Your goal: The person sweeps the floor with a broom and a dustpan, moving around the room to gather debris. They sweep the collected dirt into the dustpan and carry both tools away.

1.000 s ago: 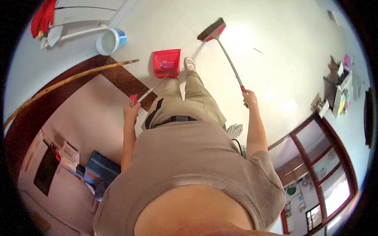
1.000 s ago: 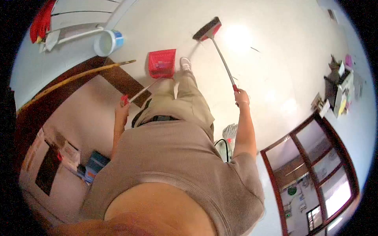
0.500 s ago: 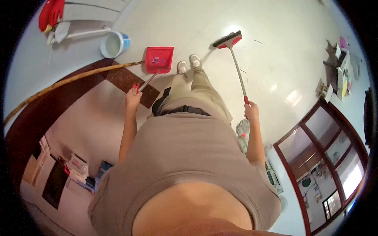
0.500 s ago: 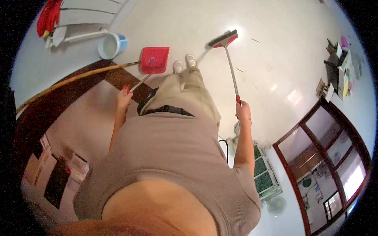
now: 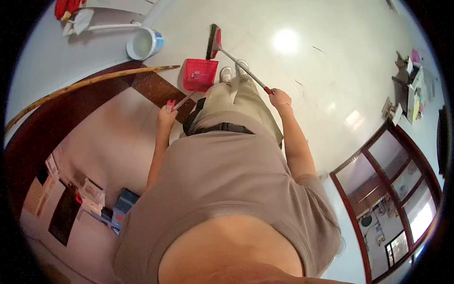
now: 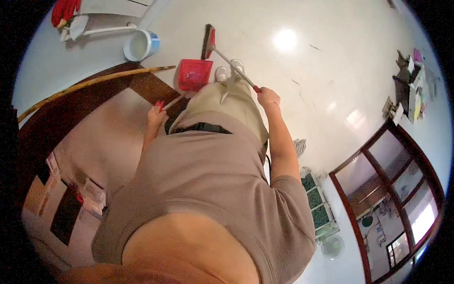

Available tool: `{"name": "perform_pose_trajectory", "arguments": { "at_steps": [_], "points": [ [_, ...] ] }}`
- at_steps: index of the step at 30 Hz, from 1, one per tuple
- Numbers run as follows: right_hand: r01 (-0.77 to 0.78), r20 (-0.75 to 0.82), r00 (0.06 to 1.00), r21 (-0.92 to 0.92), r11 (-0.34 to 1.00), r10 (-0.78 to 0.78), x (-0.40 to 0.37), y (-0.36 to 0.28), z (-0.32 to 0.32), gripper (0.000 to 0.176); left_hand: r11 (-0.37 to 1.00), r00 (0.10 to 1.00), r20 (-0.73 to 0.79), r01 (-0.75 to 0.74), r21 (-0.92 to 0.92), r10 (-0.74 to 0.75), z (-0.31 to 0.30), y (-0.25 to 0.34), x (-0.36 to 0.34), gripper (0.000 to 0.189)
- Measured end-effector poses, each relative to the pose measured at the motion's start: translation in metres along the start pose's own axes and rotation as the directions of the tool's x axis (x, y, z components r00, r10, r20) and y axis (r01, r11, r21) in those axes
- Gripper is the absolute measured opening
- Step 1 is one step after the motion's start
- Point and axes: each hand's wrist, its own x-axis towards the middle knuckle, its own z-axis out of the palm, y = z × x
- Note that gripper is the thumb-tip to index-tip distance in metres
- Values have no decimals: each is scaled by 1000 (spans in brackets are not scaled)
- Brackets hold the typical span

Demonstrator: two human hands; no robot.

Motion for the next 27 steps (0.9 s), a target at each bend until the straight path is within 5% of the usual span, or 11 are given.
{"name": "perform_pose_trajectory", "arguments": {
  "at_steps": [4, 8, 10, 11, 13, 14, 16, 18, 19, 23, 27],
  "points": [
    [-125, -8, 992, 12, 992, 125, -14, 53, -2, 29, 994, 996, 88, -19, -107, 28, 12, -16, 11, 37],
    [-265, -47, 963, 10, 964, 265, -31, 105, -12, 28, 981, 985, 167, -81, 176, 51, 18, -11, 26, 41],
    [-335, -63, 940, 3, 942, 334, -37, 123, -22, 27, 991, 978, 197, -88, 101, 67, 12, 5, 19, 42],
    [-366, -51, 930, -18, 931, 364, -40, 130, -26, 27, 911, 920, 123, -388, 138, 373, 23, -17, 31, 39],
    [-381, -70, 923, -26, 924, 378, -43, 143, -28, 27, 999, 988, 156, -25, 28, 20, -6, 41, -2, 37],
    [-398, -93, 913, -1, 917, 396, -43, 148, -24, 26, 999, 986, 164, 11, -34, -5, -3, 36, 3, 38],
    [-420, -94, 904, -5, 907, 418, -55, 141, -29, 27, 990, 981, 162, -94, -102, 109, 14, -3, 30, 36],
    [-376, -111, 921, -2, 927, 373, -58, 146, -18, 40, 973, 977, 163, -166, 161, 139, 21, -10, 47, 39],
    [-353, -109, 930, 8, 936, 352, -66, 142, -19, 42, 992, 992, 120, -47, 116, 33, 12, 10, 31, 39],
    [-277, -127, 951, 56, 959, 282, -95, 150, -3, 24, 1000, 989, 145, 30, 0, -30, -2, 50, 7, 34],
    [-181, -126, 975, 45, 982, 186, -108, 148, 7, 21, 992, 992, 96, -94, 88, 85, 26, 23, 41, 32]
  ]
}}
